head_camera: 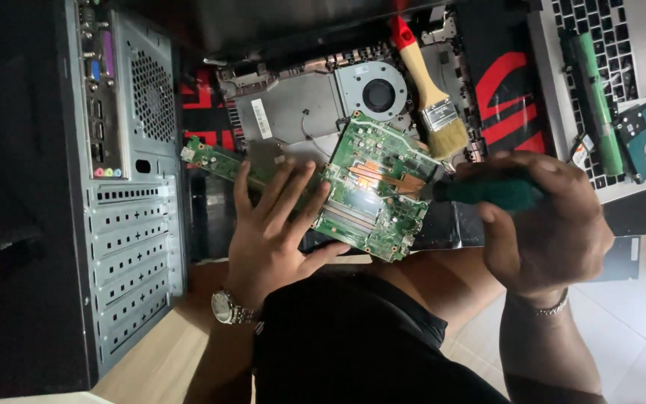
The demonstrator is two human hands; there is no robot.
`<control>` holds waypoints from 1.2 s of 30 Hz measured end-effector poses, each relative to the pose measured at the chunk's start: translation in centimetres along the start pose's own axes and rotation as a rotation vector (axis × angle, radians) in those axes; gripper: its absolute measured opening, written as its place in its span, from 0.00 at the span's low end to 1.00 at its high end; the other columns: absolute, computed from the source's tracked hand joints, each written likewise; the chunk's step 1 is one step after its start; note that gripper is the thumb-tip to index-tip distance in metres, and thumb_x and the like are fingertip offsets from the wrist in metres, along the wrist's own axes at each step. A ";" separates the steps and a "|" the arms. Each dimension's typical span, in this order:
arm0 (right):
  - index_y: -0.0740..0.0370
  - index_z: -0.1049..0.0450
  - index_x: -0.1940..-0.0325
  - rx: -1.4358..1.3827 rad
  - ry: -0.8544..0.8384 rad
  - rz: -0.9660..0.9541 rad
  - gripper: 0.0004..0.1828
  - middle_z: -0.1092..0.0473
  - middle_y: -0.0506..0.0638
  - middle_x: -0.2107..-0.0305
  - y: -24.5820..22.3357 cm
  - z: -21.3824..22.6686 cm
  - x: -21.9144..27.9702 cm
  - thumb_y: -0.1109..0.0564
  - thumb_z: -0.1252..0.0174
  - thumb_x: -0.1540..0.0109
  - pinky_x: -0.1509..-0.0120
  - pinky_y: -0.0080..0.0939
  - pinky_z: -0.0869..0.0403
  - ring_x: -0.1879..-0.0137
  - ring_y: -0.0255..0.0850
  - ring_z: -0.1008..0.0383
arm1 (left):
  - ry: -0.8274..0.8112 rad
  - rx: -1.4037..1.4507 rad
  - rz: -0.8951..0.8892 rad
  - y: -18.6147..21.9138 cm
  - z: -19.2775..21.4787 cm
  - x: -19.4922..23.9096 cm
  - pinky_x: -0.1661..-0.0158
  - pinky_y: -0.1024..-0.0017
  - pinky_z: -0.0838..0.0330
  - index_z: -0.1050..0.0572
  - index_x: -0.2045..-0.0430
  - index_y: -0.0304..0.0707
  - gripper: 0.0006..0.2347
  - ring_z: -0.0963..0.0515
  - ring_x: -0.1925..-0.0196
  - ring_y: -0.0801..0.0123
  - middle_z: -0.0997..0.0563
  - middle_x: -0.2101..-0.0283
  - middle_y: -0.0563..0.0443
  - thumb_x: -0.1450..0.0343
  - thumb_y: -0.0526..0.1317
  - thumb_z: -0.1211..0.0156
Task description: The person cleans a green circuit board by first using a green-handled tool to scrape or scrub the surface, then switching to a paintbrush to sweep away debris. The task is performed on the person's lap.
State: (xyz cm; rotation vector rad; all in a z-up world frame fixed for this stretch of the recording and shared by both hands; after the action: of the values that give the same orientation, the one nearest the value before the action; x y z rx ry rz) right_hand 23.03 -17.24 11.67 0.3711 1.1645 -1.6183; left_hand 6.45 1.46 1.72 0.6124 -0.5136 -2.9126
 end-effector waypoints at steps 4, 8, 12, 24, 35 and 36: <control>0.82 0.40 0.41 0.012 0.009 0.034 0.24 0.33 0.74 0.56 0.1 0.3 0.1 0.63 0.39 0.34 0.47 0.65 0.18 0.52 0.72 0.24 | 0.008 0.042 0.015 0.2 0.6 -0.5 0.29 0.26 0.54 0.35 0.33 0.45 0.41 0.31 0.26 0.47 0.31 0.29 0.41 0.36 0.63 0.21; 0.79 0.40 0.38 0.043 -0.007 0.036 0.24 0.32 0.77 0.56 0.0 0.3 -0.1 0.61 0.41 0.32 0.49 0.62 0.19 0.52 0.71 0.22 | 0.017 0.021 0.002 0.3 0.7 -0.5 0.30 0.26 0.52 0.35 0.33 0.44 0.41 0.29 0.28 0.47 0.30 0.30 0.41 0.34 0.65 0.22; 0.81 0.40 0.40 0.027 -0.006 0.056 0.24 0.33 0.74 0.56 0.1 0.2 0.0 0.64 0.40 0.33 0.50 0.63 0.18 0.52 0.72 0.23 | 0.024 0.019 -0.010 0.2 0.6 -0.3 0.30 0.25 0.52 0.39 0.32 0.45 0.41 0.29 0.28 0.45 0.30 0.30 0.39 0.32 0.66 0.25; 0.86 0.38 0.42 0.113 -0.043 0.142 0.24 0.30 0.77 0.57 -0.8 -0.3 -0.5 0.62 0.39 0.32 0.54 0.60 0.17 0.56 0.72 0.20 | 0.031 0.036 -0.012 0.2 0.7 -0.2 0.30 0.24 0.52 0.40 0.32 0.44 0.40 0.28 0.28 0.44 0.30 0.30 0.38 0.31 0.65 0.25; 0.78 0.26 0.46 0.557 -0.068 0.180 0.32 0.25 0.71 0.62 -5.0 -2.4 -1.3 0.46 0.25 0.35 0.57 0.55 0.20 0.60 0.59 0.23 | 0.021 0.030 -0.017 0.4 1.0 -0.7 0.31 0.25 0.52 0.37 0.34 0.42 0.38 0.28 0.29 0.43 0.28 0.31 0.38 0.31 0.63 0.27; 0.79 0.26 0.47 0.570 -0.058 0.182 0.29 0.26 0.71 0.64 -5.2 -2.6 -1.6 0.48 0.25 0.33 0.60 0.55 0.22 0.62 0.59 0.25 | 0.020 0.034 -0.023 0.5 1.1 -0.7 0.31 0.25 0.53 0.37 0.35 0.41 0.37 0.27 0.30 0.42 0.28 0.32 0.37 0.31 0.63 0.27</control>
State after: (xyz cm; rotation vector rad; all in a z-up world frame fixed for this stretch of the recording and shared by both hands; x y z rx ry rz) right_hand 18.33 -14.39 14.20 0.7652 0.5868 -1.7647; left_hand 6.66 1.49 3.08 0.6563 -0.5591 -2.9219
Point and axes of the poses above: each hand's wrist, its own x-axis away from the middle knuckle, its own z-axis out of the back of the hand, y = z × x, the point moved 8 cm from there along -x, towards the middle knuckle
